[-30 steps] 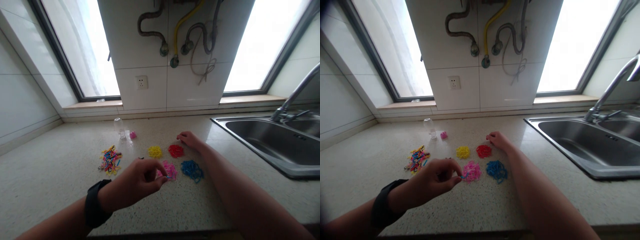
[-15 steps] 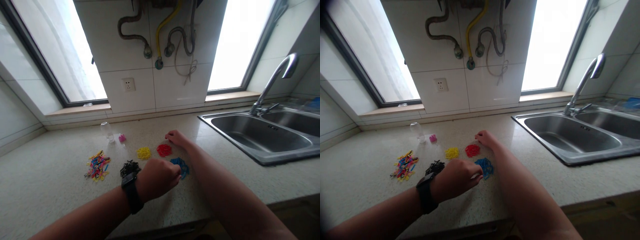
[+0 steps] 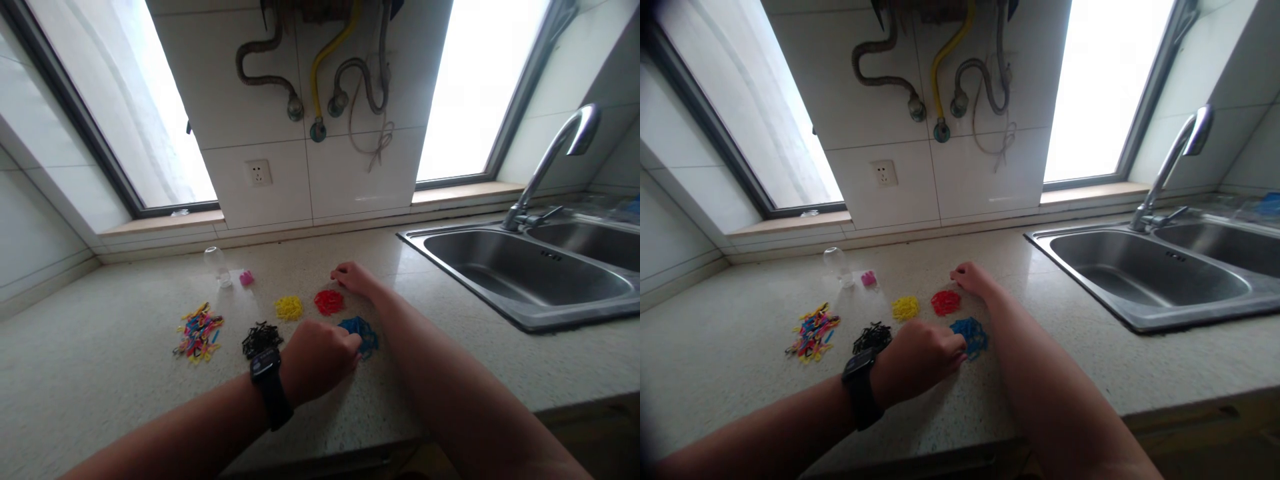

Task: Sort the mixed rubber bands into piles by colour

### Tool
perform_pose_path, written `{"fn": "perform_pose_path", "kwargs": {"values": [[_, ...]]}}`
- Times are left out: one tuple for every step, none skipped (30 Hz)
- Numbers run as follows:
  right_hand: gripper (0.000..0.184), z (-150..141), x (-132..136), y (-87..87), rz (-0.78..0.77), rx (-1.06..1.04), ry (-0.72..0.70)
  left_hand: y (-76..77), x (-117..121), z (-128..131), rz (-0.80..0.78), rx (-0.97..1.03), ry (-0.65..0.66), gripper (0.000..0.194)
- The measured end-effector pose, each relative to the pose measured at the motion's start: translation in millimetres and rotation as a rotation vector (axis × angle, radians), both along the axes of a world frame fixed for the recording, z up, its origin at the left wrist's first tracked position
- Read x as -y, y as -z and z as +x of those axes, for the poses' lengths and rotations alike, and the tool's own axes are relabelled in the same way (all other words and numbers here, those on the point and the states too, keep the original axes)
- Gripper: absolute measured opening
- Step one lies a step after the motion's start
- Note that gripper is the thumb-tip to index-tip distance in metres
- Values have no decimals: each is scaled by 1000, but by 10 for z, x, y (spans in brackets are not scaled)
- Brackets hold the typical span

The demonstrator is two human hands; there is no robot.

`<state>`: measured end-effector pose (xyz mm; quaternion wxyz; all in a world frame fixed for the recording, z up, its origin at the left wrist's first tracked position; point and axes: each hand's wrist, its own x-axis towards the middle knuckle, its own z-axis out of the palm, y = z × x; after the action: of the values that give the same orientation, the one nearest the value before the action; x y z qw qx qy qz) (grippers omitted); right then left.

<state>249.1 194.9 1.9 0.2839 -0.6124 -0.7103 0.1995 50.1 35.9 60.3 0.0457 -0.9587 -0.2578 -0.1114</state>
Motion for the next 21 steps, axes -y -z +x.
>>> {"fn": "perform_pose_path", "kwargs": {"values": [[30,2,1,0,-1,4,1,-18,39,-12,-4,4,3,16],[30,3,2,0,0,8,2,-30,89,-27,-15,12,6,16],[30,4,3,0,0,11,1,-30,150,-47,-35,20,15,16],[30,5,3,-1,3,12,-1,-14,219,-71,-62,30,27,15],[30,6,4,-2,4,11,-1,19,293,-99,-96,40,44,12],[30,6,4,-4,3,10,-2,72,367,-131,-127,47,70,9],[31,7,4,-6,-1,9,-1,142,438,-166,-146,56,94,7],[31,7,5,-9,-5,7,0,225,502,-203,-151,64,127,9],[31,7,5,-11,-8,6,0,314,556,-241,-145,77,167,12],[31,7,4,-12,-9,6,-1,401,598,-281,-138,86,200,15],[30,7,4,-12,-8,5,-3,478,628,-322,-129,97,234,18],[30,7,3,-11,-5,5,-5,538,646,-362,-101,109,257,18],[31,7,1,-9,-4,6,-6,580,652,-403,-74,116,285,17],[32,8,-1,-6,-6,7,-5,602,648,-441,-48,122,312,15],[32,9,-2,-2,-10,7,-3,607,634,-477,-25,128,345,13],[33,12,-4,2,-13,5,-3,601,614,-510,-15,132,390,12],[34,15,-6,5,-15,2,-6,589,588,-538,-13,136,434,11],[35,19,-9,9,-15,-3,-10,577,560,-562,-18,138,473,11],[35,24,-11,11,-14,-8,-15,569,530,-581,-27,140,509,11],[36,29,-13,14,-12,-12,-24,568,501,-595,-37,143,539,11],[36,34,-16,16,-11,-13,-29,576,475,-604,-46,147,560,10]]}}
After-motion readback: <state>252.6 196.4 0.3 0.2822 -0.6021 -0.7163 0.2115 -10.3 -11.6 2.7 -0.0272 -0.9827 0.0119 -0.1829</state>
